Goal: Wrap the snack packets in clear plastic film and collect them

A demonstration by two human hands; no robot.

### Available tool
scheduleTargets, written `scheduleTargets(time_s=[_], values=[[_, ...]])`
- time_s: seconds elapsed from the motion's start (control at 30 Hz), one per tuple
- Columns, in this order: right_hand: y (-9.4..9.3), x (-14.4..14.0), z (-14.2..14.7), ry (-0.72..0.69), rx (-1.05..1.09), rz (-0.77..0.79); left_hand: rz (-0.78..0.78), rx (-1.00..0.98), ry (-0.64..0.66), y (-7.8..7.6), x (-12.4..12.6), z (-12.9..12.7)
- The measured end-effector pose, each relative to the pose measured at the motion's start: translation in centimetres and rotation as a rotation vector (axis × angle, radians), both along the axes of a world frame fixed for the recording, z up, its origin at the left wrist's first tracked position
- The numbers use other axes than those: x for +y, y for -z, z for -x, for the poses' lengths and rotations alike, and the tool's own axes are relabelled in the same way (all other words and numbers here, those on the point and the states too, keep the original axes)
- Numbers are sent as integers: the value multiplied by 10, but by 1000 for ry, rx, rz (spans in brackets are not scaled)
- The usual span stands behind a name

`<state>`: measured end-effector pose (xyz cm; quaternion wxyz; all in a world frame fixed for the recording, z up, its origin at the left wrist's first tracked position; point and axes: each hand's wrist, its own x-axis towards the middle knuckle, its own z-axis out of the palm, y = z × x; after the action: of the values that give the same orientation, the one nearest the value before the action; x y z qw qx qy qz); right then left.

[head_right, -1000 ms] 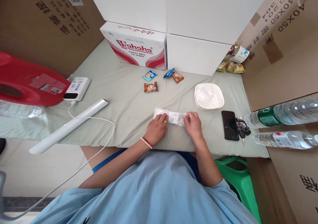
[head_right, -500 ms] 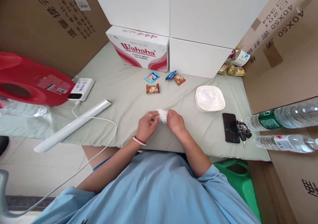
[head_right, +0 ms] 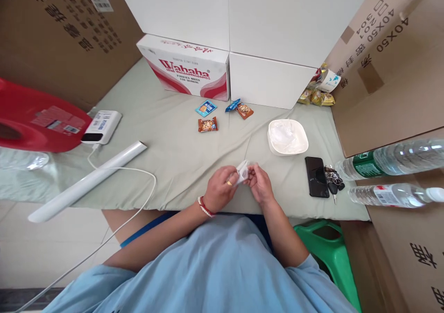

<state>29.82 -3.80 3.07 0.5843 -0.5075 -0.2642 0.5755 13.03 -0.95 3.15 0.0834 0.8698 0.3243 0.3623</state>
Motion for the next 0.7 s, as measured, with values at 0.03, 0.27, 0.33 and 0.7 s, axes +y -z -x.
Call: scheduleTargets(time_s=[0.03, 0.27, 0.33, 0.7], values=[[0, -7, -4, 13, 38, 16, -44, 36, 70, 0, -6, -3], [4, -38, -24, -73, -156, 135, -14, 245, 521, 1, -17, -11], [-3, -37, -35, -84, -211, 135, 62, 205, 509, -1, -11, -1], [-42, 95, -261, 830, -331, 87, 72, 335, -239, 39, 21, 138]])
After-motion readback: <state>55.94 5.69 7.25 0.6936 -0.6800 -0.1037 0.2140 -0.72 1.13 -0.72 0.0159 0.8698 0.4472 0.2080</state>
